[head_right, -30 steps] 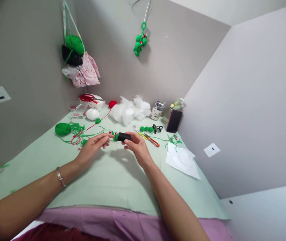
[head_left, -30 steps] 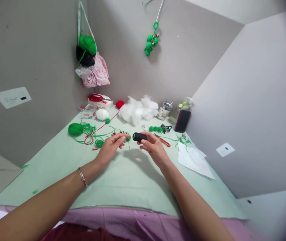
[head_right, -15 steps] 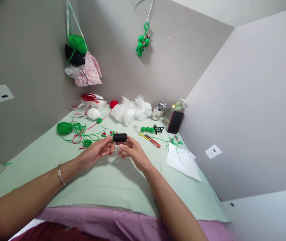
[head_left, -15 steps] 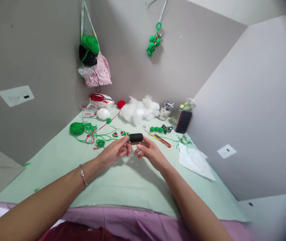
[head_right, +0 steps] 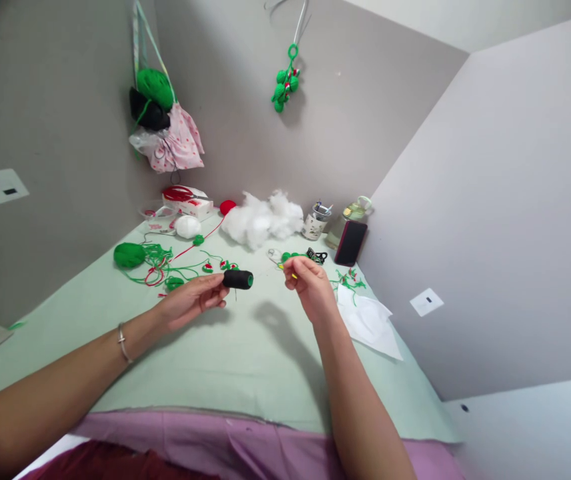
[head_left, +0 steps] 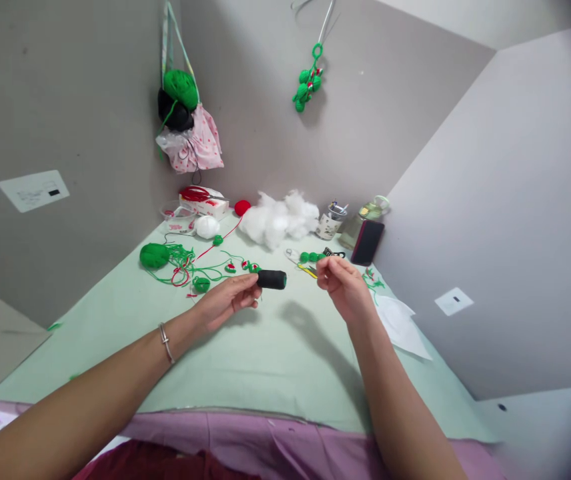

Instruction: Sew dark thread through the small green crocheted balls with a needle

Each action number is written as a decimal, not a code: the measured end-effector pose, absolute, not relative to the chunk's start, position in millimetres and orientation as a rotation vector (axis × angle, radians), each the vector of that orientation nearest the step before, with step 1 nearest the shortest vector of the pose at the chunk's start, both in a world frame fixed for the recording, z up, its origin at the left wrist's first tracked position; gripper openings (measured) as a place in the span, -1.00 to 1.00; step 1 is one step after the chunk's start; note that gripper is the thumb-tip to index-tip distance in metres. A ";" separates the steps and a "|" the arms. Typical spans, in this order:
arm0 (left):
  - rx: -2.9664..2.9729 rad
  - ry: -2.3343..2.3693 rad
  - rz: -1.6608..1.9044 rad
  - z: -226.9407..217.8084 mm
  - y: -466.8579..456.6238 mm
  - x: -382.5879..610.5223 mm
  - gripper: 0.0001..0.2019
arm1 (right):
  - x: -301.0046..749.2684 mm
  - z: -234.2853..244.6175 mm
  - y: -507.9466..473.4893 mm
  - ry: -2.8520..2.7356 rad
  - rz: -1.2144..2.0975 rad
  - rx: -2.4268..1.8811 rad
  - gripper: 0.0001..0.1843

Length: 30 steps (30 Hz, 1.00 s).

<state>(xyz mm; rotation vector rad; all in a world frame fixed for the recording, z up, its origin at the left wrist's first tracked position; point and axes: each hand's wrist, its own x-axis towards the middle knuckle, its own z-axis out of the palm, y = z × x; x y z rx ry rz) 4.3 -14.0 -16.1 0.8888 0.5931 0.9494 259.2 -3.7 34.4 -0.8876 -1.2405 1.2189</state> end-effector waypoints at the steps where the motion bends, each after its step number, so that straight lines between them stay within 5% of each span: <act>1: 0.860 0.588 0.961 -15.6 -14.0 4.3 -0.75 | 261.7 35.6 -2.6 -1.222 1.189 -0.876 -0.76; 11: 0.627 0.585 1.098 -6.4 -8.1 -4.4 -0.79 | 277.1 47.1 -7.2 -1.082 1.354 -0.553 -0.69; 18: 0.656 0.687 1.167 -6.4 -7.7 -3.1 -0.74 | 343.8 67.9 -8.2 -1.059 0.998 -0.501 -0.75; 26: 0.934 0.725 1.048 -12.8 -11.4 0.0 -0.73 | 420.5 58.7 -8.1 -1.198 0.485 -1.418 -0.66; 30: 1.070 0.750 0.888 -14.3 -16.2 3.9 -0.72 | 425.0 43.1 -4.1 -1.184 0.362 -1.733 -0.79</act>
